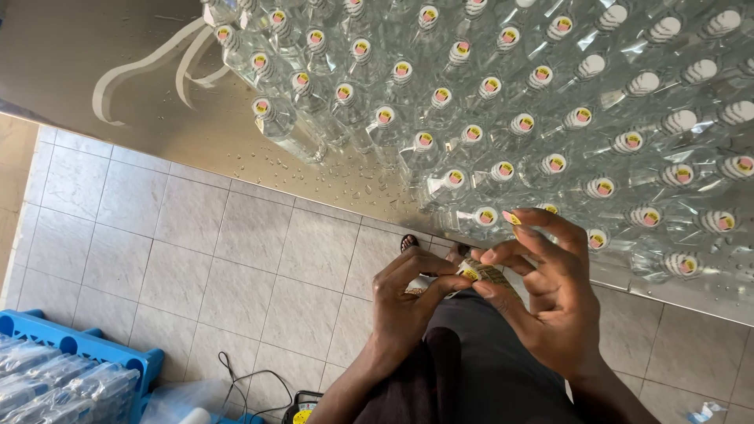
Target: Applying small circular labels to the caps of plastic water bottles arranged on a metal table.
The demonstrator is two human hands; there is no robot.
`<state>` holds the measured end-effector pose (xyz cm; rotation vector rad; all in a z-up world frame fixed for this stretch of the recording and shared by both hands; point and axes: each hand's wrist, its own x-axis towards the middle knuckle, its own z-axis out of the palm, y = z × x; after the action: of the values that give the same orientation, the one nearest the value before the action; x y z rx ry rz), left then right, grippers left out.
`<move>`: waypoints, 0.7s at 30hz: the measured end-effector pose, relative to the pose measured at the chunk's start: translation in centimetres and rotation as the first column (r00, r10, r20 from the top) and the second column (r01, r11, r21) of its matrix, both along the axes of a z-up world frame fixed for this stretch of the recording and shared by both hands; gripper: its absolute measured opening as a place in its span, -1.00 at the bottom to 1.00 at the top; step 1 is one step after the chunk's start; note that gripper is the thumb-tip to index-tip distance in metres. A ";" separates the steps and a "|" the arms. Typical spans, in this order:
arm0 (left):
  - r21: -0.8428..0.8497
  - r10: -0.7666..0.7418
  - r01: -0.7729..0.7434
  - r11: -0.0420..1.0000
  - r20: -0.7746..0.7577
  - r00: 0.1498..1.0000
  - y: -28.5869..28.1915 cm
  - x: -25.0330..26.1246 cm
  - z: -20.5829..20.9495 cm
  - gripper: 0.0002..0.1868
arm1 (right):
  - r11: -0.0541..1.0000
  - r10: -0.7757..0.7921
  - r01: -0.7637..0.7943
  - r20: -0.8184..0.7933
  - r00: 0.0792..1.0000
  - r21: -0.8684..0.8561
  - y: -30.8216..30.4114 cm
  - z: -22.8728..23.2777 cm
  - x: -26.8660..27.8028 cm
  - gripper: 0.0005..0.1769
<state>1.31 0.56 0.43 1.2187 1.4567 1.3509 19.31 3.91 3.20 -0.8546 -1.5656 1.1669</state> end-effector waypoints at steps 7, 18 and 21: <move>0.080 -0.089 0.088 0.993 0.020 0.996 1.1 0.7 0.3 -0.83 | 0.999 0.039 -0.037 0.043 0.998 -0.030 1.1 0.4 1.7 -0.17; 0.128 -0.066 0.075 0.989 -0.074 0.995 2.4 2.6 0.8 -0.79 | 0.999 0.033 -0.038 0.167 0.985 0.026 2.7 1.1 3.4 -0.30; 0.011 -0.106 0.106 0.994 0.040 0.994 2.1 2.7 0.7 -0.72 | 0.988 -0.031 -0.017 0.301 0.953 0.156 3.5 1.0 3.6 -0.34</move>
<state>4.02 2.64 1.16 1.2493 1.3399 1.3047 22.88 7.40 4.23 -0.9660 -1.8749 0.9226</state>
